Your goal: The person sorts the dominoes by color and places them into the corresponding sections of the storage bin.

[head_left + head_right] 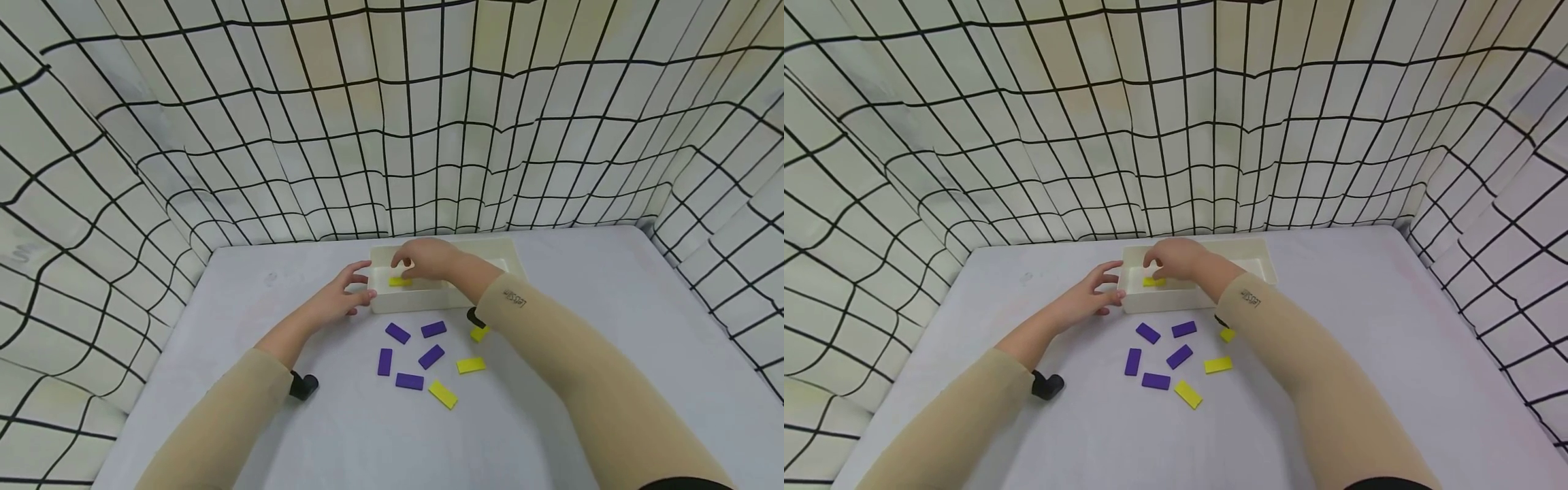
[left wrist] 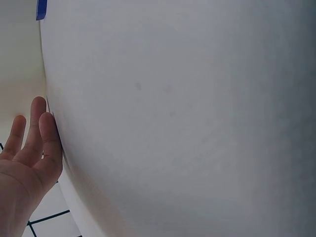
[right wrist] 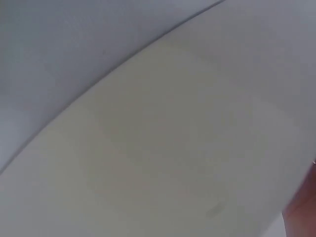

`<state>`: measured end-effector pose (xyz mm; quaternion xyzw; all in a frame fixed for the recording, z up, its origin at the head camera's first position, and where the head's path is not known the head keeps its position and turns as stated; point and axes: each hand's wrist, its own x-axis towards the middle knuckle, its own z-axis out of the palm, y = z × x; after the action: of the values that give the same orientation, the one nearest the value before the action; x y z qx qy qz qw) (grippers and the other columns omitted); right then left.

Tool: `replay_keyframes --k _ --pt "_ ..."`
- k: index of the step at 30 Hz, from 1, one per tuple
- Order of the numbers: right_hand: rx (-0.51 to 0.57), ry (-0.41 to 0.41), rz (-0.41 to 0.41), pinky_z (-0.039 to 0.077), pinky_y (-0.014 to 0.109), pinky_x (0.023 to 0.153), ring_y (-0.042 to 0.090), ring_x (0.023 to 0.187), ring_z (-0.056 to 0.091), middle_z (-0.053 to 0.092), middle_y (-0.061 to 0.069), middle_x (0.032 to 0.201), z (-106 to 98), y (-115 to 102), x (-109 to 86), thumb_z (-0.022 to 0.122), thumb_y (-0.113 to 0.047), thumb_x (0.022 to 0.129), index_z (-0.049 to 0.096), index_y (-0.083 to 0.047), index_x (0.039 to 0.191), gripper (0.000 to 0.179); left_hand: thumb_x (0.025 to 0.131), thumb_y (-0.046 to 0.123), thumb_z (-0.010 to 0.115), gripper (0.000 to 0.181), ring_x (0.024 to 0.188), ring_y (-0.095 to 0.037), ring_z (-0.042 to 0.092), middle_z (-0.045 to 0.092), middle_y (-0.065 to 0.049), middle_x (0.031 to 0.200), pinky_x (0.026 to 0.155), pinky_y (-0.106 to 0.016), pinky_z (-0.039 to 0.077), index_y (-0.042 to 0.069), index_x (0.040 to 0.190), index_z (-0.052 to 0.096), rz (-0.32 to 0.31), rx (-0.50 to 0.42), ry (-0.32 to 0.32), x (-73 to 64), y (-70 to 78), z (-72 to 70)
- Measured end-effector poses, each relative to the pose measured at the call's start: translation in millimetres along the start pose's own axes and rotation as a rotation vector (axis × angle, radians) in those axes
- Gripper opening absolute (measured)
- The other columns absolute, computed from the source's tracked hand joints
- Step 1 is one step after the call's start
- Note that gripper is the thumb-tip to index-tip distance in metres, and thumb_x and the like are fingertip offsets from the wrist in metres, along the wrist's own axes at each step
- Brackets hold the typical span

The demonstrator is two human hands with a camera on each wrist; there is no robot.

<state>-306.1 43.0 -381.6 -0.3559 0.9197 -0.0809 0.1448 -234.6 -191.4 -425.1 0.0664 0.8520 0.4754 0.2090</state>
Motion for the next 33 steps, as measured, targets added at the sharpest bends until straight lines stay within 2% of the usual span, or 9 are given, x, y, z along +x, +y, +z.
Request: replay_keyframes --k 9,18,33 --pt "0.013 0.043 -0.015 0.049 0.034 0.086 0.017 0.095 0.057 0.065 -0.003 0.108 -13.5 5.7 -28.2 0.071 -0.03 0.093 0.068 -0.022 0.126 0.034 0.097 0.037 0.064 0.074 0.116 -0.023 0.062 0.036 -0.007 0.152 0.092 -0.041 0.05 0.041 0.155 0.018 -0.015 -0.003 0.003 1.3 1.1 0.1" --pt "0.036 0.08 -0.033 0.049 0.03 0.073 0.015 0.085 0.058 0.064 -0.005 0.103 -22.3 9.7 -61.5 0.073 -0.03 0.092 0.07 -0.021 0.124 0.034 0.097 0.038 0.064 0.074 0.114 -0.022 0.061 0.036 -0.007 0.153 0.093 -0.04 0.05 0.041 0.155 0.018 -0.011 0.007 0.009 -0.3 2.2 0.7" --pt "0.033 0.096 -0.033 0.049 0.027 0.069 0.012 0.076 0.056 0.066 -0.007 0.1 -9.2 28.0 -126.3 0.076 -0.025 0.089 0.074 -0.022 0.117 0.029 0.097 0.039 0.063 0.074 0.116 -0.023 0.06 0.035 -0.006 0.153 0.096 -0.042 0.049 0.042 0.155 0.017 -0.013 0.025 0.013 -0.2 0.8 1.9"
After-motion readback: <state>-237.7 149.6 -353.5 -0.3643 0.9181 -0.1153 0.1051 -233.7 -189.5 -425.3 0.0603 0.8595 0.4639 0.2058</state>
